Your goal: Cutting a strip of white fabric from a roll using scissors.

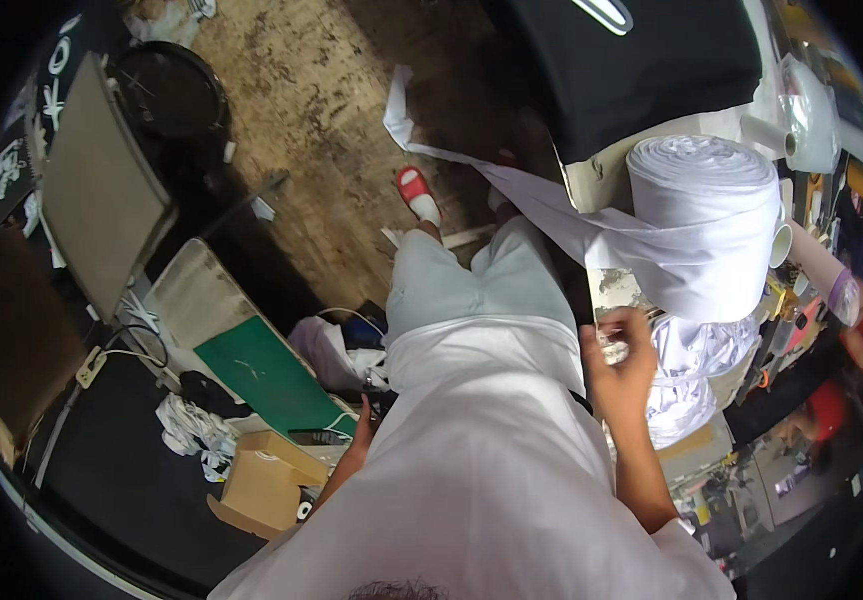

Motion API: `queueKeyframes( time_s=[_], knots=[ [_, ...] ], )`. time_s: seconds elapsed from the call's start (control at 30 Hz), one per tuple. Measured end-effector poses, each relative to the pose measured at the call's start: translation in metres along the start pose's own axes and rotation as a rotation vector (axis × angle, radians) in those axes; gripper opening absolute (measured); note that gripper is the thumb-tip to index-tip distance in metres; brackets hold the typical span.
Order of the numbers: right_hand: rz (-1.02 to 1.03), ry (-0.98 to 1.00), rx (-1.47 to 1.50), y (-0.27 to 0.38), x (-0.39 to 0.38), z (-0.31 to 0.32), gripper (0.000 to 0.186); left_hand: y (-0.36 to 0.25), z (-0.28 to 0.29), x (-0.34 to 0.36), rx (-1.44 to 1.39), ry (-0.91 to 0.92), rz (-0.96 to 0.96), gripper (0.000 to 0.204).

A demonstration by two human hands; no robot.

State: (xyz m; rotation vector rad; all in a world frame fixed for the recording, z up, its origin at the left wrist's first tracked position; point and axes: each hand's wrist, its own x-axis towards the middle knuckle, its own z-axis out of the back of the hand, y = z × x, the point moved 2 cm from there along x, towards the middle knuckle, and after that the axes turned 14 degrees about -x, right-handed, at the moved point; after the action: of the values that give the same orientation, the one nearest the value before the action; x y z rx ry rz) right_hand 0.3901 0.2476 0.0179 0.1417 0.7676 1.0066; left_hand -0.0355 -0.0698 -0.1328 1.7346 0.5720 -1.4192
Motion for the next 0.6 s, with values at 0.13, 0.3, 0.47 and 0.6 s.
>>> queueKeyframes(
  time_s=[0.13,0.3,0.47,0.6],
  knots=[
    [0.044,0.498,0.353,-0.021,0.02,-0.081,0.019,0.049,-0.067,-0.045,-0.112,-0.067,0.11,0.107],
    [0.018,0.719,-0.065,-0.057,0.091,-0.263,0.027,0.106,0.059,-0.022,-0.123,0.006,0.396,0.115],
    [0.097,0.9,-0.566,-0.169,0.102,-0.383,0.03,0.115,0.028,-0.018,-0.195,-0.405,0.31,0.089],
    [0.253,1.27,-0.861,-0.202,0.09,-0.421,0.048,0.07,0.015,-0.015,-0.154,-0.305,0.35,0.092]
  ],
)
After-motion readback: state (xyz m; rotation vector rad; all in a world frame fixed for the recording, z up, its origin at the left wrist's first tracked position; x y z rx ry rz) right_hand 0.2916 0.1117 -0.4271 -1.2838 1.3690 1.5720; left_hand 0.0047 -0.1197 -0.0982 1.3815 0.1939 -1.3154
